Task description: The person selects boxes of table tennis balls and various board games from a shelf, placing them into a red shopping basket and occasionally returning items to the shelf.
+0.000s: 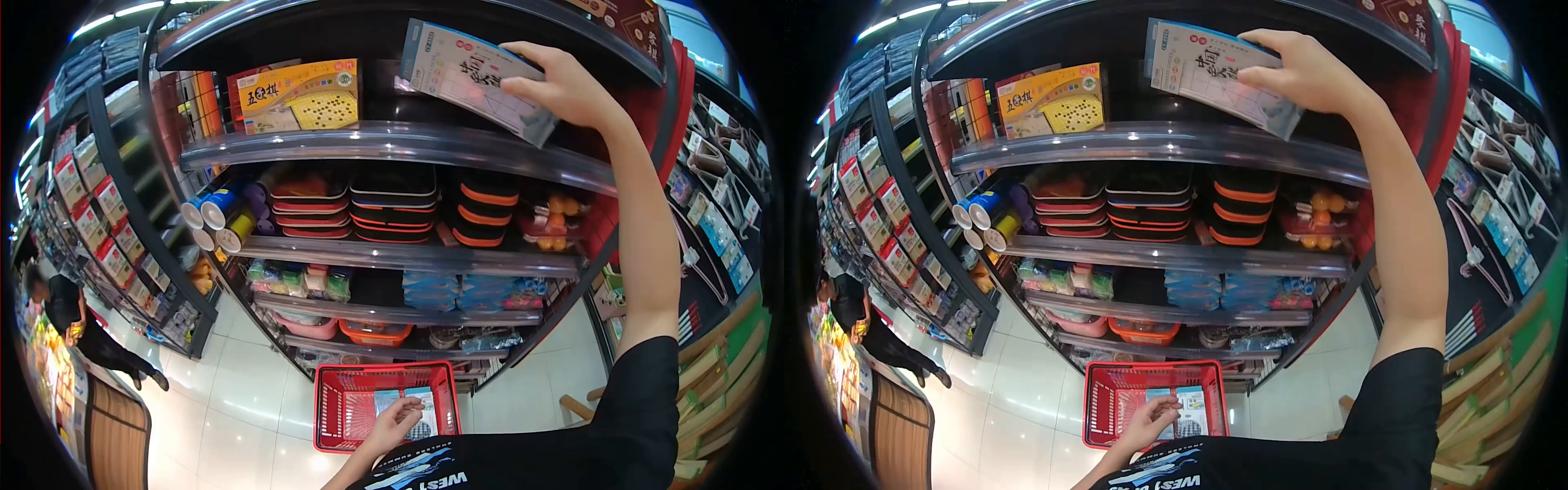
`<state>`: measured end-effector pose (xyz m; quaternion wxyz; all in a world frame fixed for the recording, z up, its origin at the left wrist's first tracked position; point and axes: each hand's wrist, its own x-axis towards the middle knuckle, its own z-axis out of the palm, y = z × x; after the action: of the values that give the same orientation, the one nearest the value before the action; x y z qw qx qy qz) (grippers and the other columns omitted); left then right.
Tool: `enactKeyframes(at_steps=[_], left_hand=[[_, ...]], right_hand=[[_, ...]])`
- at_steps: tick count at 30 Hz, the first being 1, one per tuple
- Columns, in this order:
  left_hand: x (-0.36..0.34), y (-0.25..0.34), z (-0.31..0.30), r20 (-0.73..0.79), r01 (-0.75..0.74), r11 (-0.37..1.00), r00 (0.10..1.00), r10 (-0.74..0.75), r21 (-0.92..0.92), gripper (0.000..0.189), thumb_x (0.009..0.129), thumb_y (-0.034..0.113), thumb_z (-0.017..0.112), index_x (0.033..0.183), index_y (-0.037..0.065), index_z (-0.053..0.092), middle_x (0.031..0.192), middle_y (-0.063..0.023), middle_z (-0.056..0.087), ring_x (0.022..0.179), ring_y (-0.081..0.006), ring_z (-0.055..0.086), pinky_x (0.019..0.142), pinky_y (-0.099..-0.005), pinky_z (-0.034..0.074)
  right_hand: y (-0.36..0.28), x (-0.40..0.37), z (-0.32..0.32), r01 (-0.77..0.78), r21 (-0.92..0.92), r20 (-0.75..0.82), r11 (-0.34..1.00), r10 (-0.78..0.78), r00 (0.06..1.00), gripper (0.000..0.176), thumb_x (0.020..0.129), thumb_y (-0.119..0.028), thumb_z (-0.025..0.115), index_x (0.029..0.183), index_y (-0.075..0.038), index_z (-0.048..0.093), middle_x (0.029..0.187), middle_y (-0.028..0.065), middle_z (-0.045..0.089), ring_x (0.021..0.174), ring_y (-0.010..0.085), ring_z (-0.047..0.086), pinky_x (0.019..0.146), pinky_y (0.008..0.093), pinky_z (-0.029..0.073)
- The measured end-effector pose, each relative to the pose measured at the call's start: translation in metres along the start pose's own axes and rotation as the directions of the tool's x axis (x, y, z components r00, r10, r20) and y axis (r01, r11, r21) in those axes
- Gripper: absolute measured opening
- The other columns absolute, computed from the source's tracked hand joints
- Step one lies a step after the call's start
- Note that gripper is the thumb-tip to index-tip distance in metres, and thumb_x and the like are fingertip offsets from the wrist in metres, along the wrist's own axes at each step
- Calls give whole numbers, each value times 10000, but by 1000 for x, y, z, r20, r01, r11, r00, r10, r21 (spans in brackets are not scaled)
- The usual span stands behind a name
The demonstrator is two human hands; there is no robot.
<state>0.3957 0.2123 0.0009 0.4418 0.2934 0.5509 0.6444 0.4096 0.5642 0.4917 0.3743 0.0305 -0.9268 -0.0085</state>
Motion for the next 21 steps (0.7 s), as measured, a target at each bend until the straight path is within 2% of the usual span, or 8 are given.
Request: enactKeyframes(at_steps=[2,3,5,8,9,15,19,21], left_hand=[[4,-12,-4,-40,22,999,999,-23,-27,343,944,148,611,1234,-4,511,1127,-82,620,1034,-131,578,912,-272,457],[6,-17,-7,-54,35,999,998,-35,7,343,944,147,610,1235,-6,511,1127,-86,622,1031,-133,581,910,-272,459],[10,-29,-10,-82,44,997,996,-38,62,341,942,145,611,1231,-10,516,1125,-95,628,1015,-138,590,898,-273,466],[15,-39,-12,-140,94,996,986,-92,7,341,938,146,615,1226,-11,521,1125,-101,632,1004,-144,596,892,-276,470],[17,-43,-12,-159,107,994,982,-105,6,345,933,144,619,1225,-12,523,1103,-96,640,996,-145,599,883,-275,476],[31,-63,-7,-226,63,995,971,-78,-74,305,932,128,618,1190,-17,547,1058,-84,647,955,-131,603,854,-259,482],[40,-64,-8,-215,59,997,974,-68,-52,297,935,132,616,1190,-8,554,1043,-80,642,949,-125,599,851,-264,484],[44,-66,-10,-207,57,998,976,-62,-33,297,935,133,616,1191,-4,555,1043,-81,640,947,-125,598,847,-266,485]], right_hand=[[27,32,13,2,-166,42,986,5,999,561,818,-297,682,1272,4,551,1180,219,629,1081,317,619,934,360,472],[37,45,22,10,-164,41,986,-3,999,561,818,-297,682,1272,4,551,1180,219,629,1081,317,619,934,360,472],[51,68,43,-75,-255,104,964,105,989,575,844,-318,674,1317,-27,525,1206,206,616,1157,317,578,970,371,453],[71,96,71,-75,-249,150,966,115,982,575,840,-322,683,1316,-38,530,1249,193,591,1179,311,561,994,376,443],[80,108,78,-108,-197,232,975,153,961,596,815,-327,710,1308,-41,537,1276,186,573,1191,315,548,1012,377,432],[121,151,127,-69,-145,385,987,121,915,616,784,-284,747,1311,-40,540,1276,182,583,1170,296,562,989,377,446],[141,165,147,-27,-113,440,993,75,895,603,776,-280,754,1293,-37,559,1257,186,598,1151,291,574,980,378,452],[145,168,154,-36,-148,403,988,93,911,596,767,-284,760,1276,-34,574,1227,196,613,1130,307,589,985,384,454]])
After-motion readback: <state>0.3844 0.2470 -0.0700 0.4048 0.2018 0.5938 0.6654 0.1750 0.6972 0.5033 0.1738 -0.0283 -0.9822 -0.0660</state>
